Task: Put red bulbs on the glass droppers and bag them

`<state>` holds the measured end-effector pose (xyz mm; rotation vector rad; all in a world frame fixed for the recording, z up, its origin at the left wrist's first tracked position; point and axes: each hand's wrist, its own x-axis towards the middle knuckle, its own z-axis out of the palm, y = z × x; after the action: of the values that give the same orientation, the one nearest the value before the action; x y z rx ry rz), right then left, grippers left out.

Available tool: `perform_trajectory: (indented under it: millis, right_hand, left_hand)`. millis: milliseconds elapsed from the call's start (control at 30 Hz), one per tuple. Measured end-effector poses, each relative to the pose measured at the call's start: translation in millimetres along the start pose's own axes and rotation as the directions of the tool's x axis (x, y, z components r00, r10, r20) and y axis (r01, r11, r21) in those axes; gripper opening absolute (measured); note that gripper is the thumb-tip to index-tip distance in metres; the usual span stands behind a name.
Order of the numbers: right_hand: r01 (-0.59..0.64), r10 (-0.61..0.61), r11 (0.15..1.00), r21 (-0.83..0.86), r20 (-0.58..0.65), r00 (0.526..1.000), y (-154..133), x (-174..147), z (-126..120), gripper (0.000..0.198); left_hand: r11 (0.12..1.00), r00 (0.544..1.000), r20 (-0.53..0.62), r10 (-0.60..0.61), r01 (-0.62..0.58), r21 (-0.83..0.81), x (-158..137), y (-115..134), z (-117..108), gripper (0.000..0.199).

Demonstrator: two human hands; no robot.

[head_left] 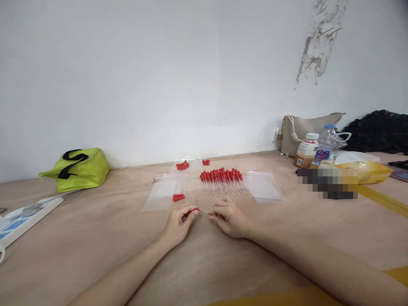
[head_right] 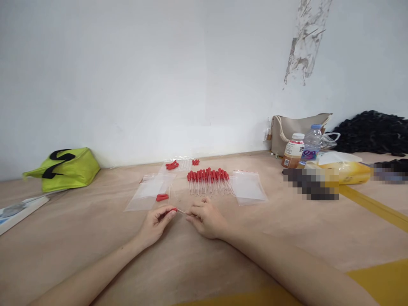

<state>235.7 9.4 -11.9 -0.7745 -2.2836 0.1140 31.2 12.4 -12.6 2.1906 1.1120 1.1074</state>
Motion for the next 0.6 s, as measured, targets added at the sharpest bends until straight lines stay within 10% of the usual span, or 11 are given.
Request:
perform_trajectory:
  millis: [600]
  right_hand:
    - [0.018,0.003,0.966,-0.26,0.082,0.997,-2,0,-1,0.02]
  left_hand:
    - [0.952,0.965,0.223,0.134,-0.188,0.241,-6,15,-2,0.023]
